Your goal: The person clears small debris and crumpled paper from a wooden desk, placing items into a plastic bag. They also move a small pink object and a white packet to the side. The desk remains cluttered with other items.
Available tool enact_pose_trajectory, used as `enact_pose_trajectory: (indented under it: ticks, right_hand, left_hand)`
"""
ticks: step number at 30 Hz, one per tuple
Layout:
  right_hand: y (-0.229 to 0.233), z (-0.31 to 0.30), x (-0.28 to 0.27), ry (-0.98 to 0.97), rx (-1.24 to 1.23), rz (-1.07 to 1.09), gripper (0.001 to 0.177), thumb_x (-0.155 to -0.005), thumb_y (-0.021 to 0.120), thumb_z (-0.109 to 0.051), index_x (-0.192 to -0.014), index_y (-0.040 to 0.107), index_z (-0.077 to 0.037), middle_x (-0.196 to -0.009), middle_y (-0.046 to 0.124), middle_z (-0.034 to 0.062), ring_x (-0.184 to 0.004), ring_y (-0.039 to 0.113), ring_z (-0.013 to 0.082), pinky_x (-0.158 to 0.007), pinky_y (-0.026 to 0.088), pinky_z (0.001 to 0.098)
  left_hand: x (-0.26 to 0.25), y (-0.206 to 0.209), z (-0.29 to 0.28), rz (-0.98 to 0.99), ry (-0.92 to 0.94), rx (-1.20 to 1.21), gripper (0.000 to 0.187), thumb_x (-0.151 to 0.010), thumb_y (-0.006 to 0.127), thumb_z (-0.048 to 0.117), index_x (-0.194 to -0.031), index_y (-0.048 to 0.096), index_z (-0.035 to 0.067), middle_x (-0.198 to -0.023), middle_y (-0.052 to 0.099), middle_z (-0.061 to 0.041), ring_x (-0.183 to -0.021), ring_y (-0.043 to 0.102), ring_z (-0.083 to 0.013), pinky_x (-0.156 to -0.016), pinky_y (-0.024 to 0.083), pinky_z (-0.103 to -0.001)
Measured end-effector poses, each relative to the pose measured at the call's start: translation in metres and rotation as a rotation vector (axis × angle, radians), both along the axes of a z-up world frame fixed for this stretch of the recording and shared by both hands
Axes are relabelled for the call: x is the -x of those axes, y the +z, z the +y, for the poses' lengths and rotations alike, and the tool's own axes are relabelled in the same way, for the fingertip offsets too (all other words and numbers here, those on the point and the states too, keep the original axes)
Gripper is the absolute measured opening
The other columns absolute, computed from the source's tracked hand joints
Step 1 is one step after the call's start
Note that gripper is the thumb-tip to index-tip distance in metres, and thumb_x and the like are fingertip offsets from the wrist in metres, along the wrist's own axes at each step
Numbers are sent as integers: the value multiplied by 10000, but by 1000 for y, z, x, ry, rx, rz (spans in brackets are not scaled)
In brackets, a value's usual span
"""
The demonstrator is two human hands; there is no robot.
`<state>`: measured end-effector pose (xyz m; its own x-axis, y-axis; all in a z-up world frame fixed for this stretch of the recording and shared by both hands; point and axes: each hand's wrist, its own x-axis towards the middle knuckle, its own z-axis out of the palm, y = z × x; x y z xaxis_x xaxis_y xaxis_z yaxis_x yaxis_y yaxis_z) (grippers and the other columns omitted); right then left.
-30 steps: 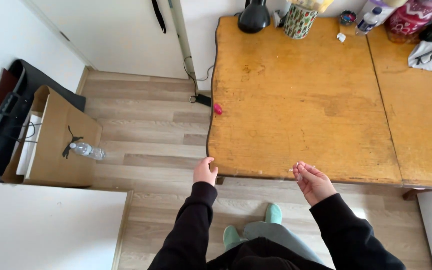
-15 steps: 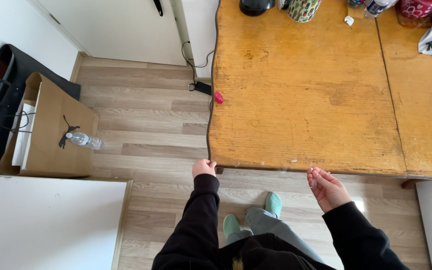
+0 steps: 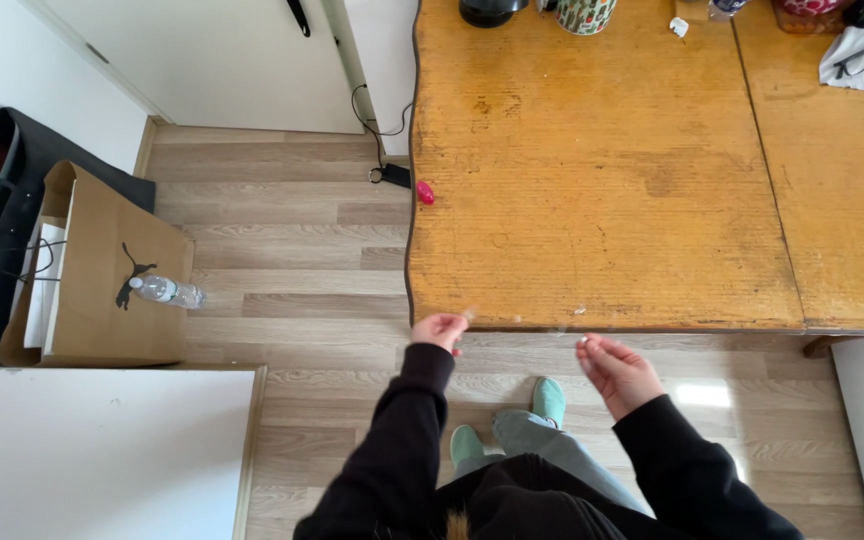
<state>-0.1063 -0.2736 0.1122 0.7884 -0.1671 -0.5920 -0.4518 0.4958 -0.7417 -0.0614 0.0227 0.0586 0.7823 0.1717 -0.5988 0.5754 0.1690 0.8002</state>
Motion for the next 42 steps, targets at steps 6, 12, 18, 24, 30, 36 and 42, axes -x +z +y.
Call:
enact_pose_trajectory:
  ticks: [6,12,18,24,30,36,42]
  right_hand:
    - [-2,52,15,48,-51,45,344,-940,736,-69,-1247,673,73,-1097,741,237,-957,747,312,-889,616,453]
    - [-9,53,13,39,-89,43,351,-932,734,-48,-1257,673,72,-1080,747,225,-961,750,310,-895,616,449]
    - [-44,54,21,10,27,39,350,-868,779,58,-1202,684,102,-1061,743,252,-974,743,356,-936,595,466]
    - [-74,29,11,-135,64,38,275,-872,783,46,-1127,685,83,-1031,738,230,-962,747,327,-937,614,421]
    - [-58,19,10,-152,33,65,222,-875,784,32,-1078,696,57,-1012,750,210,-912,763,289,-888,646,371]
    - [-48,22,16,-154,7,78,210,-875,780,37,-1069,701,50,-991,751,215,-884,768,292,-861,651,366]
    - [-40,12,17,-154,6,74,200,-883,777,30,-1069,704,35,-986,752,212,-874,770,288,-842,658,357]
  left_hand:
    - [49,76,-83,-499,-232,-317,113,-835,799,250,-832,751,148,-1007,715,-30,-830,719,-257,-650,607,-319]
    - [56,71,-94,-739,-347,-830,105,-842,781,209,-829,705,138,-1001,601,1,-872,696,-285,-738,607,-361]
    - [81,31,-99,-798,-560,-1056,220,-879,653,189,-1084,722,150,-1205,574,-13,-1024,646,-293,-752,600,-395]
    - [78,19,-84,-987,-489,-1200,394,-850,663,183,-1242,705,178,-1281,612,-53,-964,710,-277,-708,593,-382]
    - [14,-49,-11,-391,-769,-1130,599,-956,709,289,-1486,489,117,-1380,565,-183,-1245,620,-370,-1004,546,-435]
    - [-25,-210,7,-897,-553,-1539,441,-727,843,366,-1135,685,314,-1080,604,91,-1020,649,-173,-746,559,-300]
    - [-42,-226,17,-1045,-614,-1542,54,-861,670,274,-824,642,301,-874,582,100,-881,665,-139,-690,548,-299]
